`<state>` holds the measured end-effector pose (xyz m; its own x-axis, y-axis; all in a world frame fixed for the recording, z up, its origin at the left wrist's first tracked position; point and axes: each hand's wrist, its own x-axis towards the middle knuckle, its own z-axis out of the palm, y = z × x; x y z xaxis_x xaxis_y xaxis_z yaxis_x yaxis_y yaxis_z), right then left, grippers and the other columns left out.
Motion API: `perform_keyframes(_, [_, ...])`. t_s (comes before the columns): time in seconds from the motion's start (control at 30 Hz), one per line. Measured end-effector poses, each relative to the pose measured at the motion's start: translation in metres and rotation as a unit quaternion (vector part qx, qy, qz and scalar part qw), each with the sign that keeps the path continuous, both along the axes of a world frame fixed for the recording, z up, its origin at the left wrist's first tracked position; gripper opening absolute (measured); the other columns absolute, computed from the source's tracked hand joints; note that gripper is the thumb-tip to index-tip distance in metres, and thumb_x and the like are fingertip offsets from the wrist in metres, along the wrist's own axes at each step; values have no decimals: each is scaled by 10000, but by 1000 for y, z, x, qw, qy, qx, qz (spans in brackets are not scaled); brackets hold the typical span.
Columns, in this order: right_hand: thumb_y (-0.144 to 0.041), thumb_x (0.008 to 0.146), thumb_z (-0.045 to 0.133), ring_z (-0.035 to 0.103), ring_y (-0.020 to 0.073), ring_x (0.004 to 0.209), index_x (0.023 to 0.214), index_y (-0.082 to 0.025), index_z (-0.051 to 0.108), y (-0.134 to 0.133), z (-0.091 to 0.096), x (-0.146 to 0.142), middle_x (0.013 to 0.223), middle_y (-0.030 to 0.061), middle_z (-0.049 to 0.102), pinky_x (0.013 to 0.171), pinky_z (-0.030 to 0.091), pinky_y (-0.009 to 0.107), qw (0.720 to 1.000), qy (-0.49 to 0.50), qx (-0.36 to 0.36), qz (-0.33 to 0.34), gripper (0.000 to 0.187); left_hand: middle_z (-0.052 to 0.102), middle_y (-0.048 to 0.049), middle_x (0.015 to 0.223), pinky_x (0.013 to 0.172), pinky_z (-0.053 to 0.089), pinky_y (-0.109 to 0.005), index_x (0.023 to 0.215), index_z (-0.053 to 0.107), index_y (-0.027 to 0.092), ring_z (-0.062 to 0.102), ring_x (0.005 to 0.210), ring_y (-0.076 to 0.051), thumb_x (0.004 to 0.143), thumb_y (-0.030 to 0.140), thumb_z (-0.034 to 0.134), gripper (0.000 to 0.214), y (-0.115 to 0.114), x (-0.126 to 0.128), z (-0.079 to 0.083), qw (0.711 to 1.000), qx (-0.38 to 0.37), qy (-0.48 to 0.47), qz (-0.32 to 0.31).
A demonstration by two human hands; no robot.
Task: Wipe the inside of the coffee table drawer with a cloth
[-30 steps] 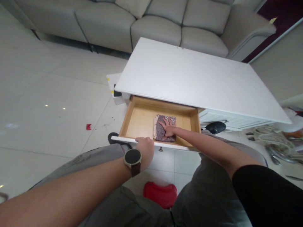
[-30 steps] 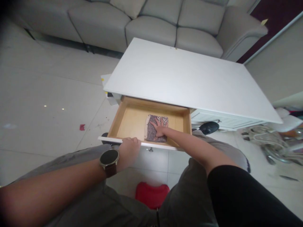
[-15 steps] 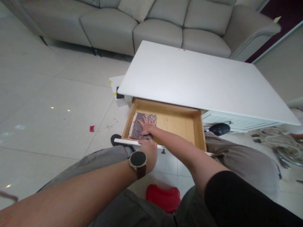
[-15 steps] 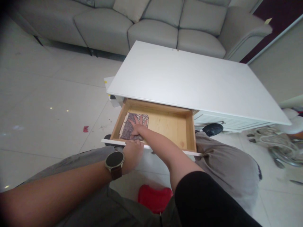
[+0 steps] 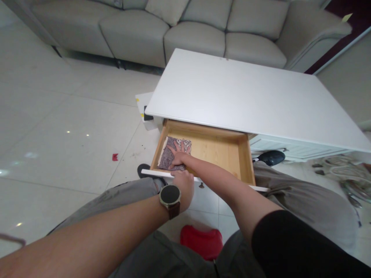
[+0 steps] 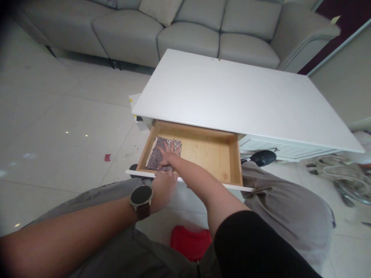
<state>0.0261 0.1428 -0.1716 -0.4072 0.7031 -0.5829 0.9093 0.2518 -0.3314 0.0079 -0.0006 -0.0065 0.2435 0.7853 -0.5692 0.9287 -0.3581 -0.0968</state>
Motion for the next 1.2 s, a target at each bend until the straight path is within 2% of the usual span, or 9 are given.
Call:
perform_keyframes(0.27, [-640,512,885,-320,434,1485,1620,-469,0,-1,0,0,1698,-7,-240,1135,-80,763,1000,6,0,1,1429,675,-245,1225,877,494,-466,1237,650,57,661,1096,-374,972,106,378,383,-2,-1,-4,1000,12,-1,-5])
perform_keyframes(0.53, [-645,521,878,-329,422,1485,1621,-468,3,1,-3,1,1693,-18,-252,1124,-72,773,1000,7,3,6,1417,679,-273,1203,896,478,-496,1199,662,47,657,1113,-399,962,83,395,360,-1,-1,-7,999,18,-32,21])
perform_keyframes(0.83, [-608,519,873,-282,423,1506,1625,-462,24,0,5,1,1699,-23,-234,1163,-37,745,1000,-5,5,5,1402,661,-286,1206,867,479,-489,1233,651,19,657,1099,-405,966,73,365,395,-1,-2,-2,1000,4,-18,-9])
perform_keyframes(0.97, [-541,538,846,-218,416,1532,1625,-458,110,16,7,3,1720,-33,-149,1191,-12,712,1000,1,22,4,1316,676,-249,1143,852,472,-460,1209,653,35,665,1056,-364,968,85,368,377,0,-4,0,1000,11,-17,-20])
perform_keyframes(1.07, [-560,623,784,-117,440,1549,1632,-415,145,36,9,1,1733,8,-62,1171,7,749,997,-3,76,-29,1203,677,-231,1130,844,465,-440,1212,649,51,667,1032,-345,965,93,375,371,2,-4,1,1000,11,-18,-19])
perform_keyframes(1.13, [-573,685,741,-93,449,1549,1639,-378,150,48,11,-2,1733,35,-54,1151,27,777,993,-13,106,-45,1139,677,-231,1130,850,463,-439,1214,647,54,667,1027,-341,964,92,382,367,2,-5,2,1000,8,-25,-14])
perform_keyframes(1.2, [-568,707,728,-91,451,1548,1644,-361,132,57,11,-4,1732,44,-52,1144,46,786,993,-23,108,-46,1130,677,-234,1123,859,461,-442,1207,649,53,668,1026,-341,964,91,390,356,3,-6,3,999,4,-37,-6])
